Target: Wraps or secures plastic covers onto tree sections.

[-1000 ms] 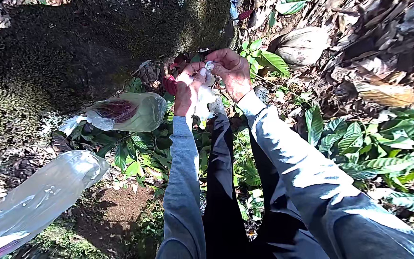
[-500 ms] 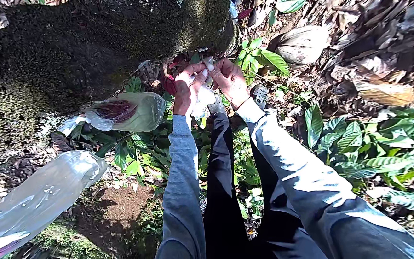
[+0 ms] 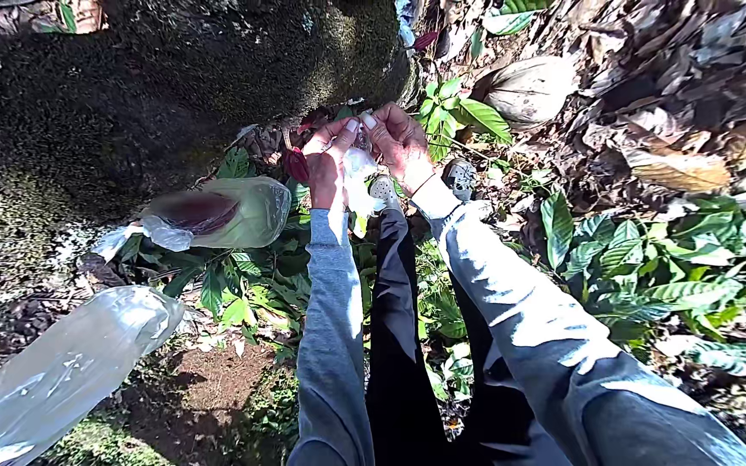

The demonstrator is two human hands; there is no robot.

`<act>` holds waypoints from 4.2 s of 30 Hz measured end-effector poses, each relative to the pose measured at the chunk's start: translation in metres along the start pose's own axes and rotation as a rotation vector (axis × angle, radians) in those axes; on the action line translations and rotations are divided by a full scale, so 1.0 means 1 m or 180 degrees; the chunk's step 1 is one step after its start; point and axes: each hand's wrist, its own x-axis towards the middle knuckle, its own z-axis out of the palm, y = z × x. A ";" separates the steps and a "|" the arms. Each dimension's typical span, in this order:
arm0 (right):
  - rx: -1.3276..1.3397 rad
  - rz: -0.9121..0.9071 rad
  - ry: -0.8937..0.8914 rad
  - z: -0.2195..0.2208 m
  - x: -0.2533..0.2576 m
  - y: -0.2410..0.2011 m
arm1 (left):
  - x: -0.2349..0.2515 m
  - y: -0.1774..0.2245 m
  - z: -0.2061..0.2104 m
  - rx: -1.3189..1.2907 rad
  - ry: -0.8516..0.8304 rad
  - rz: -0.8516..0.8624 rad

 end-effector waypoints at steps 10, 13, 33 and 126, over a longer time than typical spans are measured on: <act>0.0065 -0.0090 0.0279 -0.004 -0.009 0.006 | 0.025 -0.028 0.008 0.0669 0.0690 0.0672; -0.0133 -0.0183 0.0323 -0.005 -0.011 0.004 | 0.027 -0.032 0.011 0.0625 0.0956 0.0779; 0.0666 -0.0026 0.0360 -0.005 -0.014 0.005 | -0.022 0.000 0.018 -0.0385 0.0287 0.1189; -0.0579 -0.0319 0.0234 0.008 0.008 0.006 | -0.018 -0.008 0.013 0.2004 0.0539 0.1838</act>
